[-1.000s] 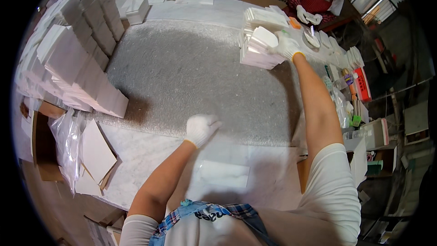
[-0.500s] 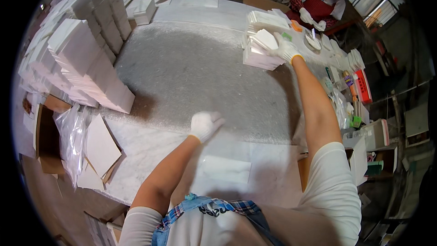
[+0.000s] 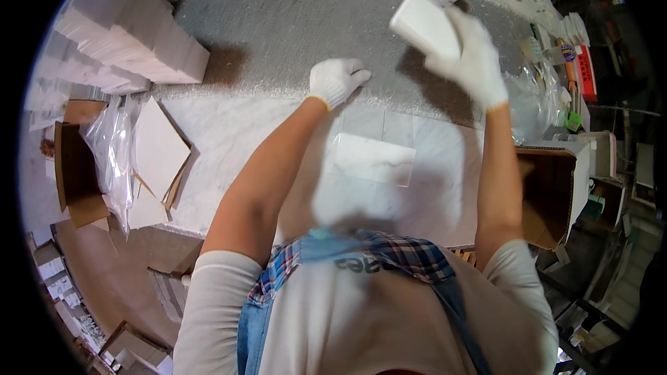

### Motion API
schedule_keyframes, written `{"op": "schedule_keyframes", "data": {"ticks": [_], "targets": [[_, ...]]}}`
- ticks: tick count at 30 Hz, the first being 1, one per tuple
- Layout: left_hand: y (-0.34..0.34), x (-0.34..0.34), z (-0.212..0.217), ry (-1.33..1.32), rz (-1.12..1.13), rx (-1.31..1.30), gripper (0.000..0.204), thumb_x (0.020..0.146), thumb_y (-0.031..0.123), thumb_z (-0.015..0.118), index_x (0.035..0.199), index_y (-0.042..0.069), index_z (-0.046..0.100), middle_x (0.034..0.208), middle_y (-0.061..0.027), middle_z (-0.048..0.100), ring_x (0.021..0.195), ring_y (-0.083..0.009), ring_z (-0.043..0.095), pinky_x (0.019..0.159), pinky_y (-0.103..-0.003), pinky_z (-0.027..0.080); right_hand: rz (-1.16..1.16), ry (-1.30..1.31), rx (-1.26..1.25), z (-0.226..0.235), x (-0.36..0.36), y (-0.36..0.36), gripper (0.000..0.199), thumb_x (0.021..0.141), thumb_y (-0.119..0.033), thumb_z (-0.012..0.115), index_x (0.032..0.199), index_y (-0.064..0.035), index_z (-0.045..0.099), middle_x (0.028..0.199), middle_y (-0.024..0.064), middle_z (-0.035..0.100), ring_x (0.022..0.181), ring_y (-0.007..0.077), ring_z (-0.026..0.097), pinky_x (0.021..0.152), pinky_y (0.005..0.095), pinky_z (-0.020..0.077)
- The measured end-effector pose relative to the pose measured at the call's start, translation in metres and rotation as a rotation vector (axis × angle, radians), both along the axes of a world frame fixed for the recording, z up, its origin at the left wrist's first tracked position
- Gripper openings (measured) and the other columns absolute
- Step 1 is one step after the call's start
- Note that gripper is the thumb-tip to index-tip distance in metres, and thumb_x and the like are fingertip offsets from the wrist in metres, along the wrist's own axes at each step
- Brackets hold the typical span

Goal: The person wraps small white rectangular tiles in plastic bags at a workbench. They place tiles into bags, fold the bags closed, and stack the wrapped units. The person also uses a utility knife to trim the edges of a stack of tiles before continuing to wrap them.

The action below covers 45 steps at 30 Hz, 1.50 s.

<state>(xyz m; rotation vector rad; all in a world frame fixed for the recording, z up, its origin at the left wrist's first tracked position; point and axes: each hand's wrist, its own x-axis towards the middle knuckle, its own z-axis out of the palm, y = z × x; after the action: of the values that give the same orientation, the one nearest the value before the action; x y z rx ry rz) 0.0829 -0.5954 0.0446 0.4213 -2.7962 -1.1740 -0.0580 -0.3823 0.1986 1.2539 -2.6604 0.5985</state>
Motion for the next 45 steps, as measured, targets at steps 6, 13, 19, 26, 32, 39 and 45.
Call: {"op": "schedule_keyframes", "data": {"ticks": [6, 13, 19, 26, 32, 39, 45], "targets": [[-0.005, -0.006, 0.012, -0.136, -0.028, -0.006, 0.037, 0.091, 0.049, 0.065, 0.107, 0.020, 0.080, 0.102, -0.0098, 0.076, 0.096, -0.0310, 0.072, 0.087, -0.041, 0.055, 0.105, -0.228, 0.140, -0.037, 0.145, 0.056, 0.086, 0.065, -0.030, 0.082, 0.142, -0.0051, 0.056, 0.137, 0.0206, 0.056, 0.129, 0.0392, 0.053, 0.112, 0.0484, 0.0417], [-0.005, -0.010, 0.012, -0.185, -0.045, 0.039, 0.036, 0.091, 0.049, 0.065, 0.104, 0.019, 0.080, 0.101, -0.0101, 0.076, 0.097, -0.0306, 0.072, 0.086, -0.040, 0.054, 0.205, -0.164, 0.077, -0.059, 0.182, 0.047, 0.069, 0.069, -0.024, 0.080, 0.134, -0.0090, 0.062, 0.124, 0.0155, 0.061, 0.116, 0.0352, 0.058, 0.101, 0.0462, 0.0457], [-0.005, -0.009, 0.007, -0.155, -0.036, 0.024, 0.035, 0.091, 0.048, 0.065, 0.104, 0.019, 0.080, 0.099, -0.0106, 0.076, 0.095, -0.0302, 0.071, 0.086, -0.040, 0.054, 0.253, -0.202, 0.098, -0.061, 0.182, 0.049, 0.074, 0.068, -0.029, 0.081, 0.136, -0.0098, 0.060, 0.126, 0.0145, 0.061, 0.119, 0.0340, 0.057, 0.104, 0.0454, 0.0441], [-0.003, -0.009, 0.012, -0.160, -0.044, 0.005, 0.038, 0.089, 0.049, 0.066, 0.105, 0.017, 0.080, 0.099, -0.0107, 0.077, 0.094, -0.0304, 0.072, 0.087, -0.040, 0.054, 0.264, -0.338, 0.208, -0.057, 0.179, 0.047, 0.088, 0.070, -0.037, 0.083, 0.146, -0.0038, 0.052, 0.140, 0.0227, 0.055, 0.132, 0.0394, 0.050, 0.113, 0.0480, 0.0387], [-0.002, -0.016, 0.021, -0.208, -0.009, 0.003, 0.043, 0.089, 0.052, 0.065, 0.104, 0.015, 0.081, 0.098, -0.0139, 0.077, 0.094, -0.0321, 0.073, 0.086, -0.041, 0.055, -0.250, -0.420, 0.062, -0.069, 0.130, 0.028, 0.094, 0.077, -0.041, 0.081, 0.153, 0.0004, 0.044, 0.149, 0.0257, 0.050, 0.140, 0.0406, 0.045, 0.117, 0.0479, 0.0378], [0.005, -0.017, 0.029, -0.093, 0.151, 0.258, 0.034, 0.091, 0.039, 0.067, 0.106, 0.011, 0.081, 0.099, -0.0118, 0.078, 0.095, -0.0256, 0.074, 0.087, -0.036, 0.055, -0.270, -0.478, -0.152, -0.124, 0.046, -0.031, 0.068, 0.088, -0.036, 0.077, 0.143, -0.0008, 0.057, 0.144, 0.0236, 0.058, 0.138, 0.0319, 0.051, 0.113, 0.0401, 0.0400], [0.019, -0.013, 0.067, 0.173, 0.186, 0.760, 0.029, 0.093, 0.017, 0.073, 0.113, -0.003, 0.076, 0.102, -0.0079, 0.077, 0.094, -0.0140, 0.069, 0.086, -0.029, 0.054, -0.197, -0.991, -0.968, -0.087, 0.021, -0.014, 0.041, 0.094, -0.024, 0.076, 0.123, 0.0052, 0.071, 0.119, 0.0102, 0.074, 0.114, 0.0190, 0.065, 0.103, 0.0324, 0.0474]]}}
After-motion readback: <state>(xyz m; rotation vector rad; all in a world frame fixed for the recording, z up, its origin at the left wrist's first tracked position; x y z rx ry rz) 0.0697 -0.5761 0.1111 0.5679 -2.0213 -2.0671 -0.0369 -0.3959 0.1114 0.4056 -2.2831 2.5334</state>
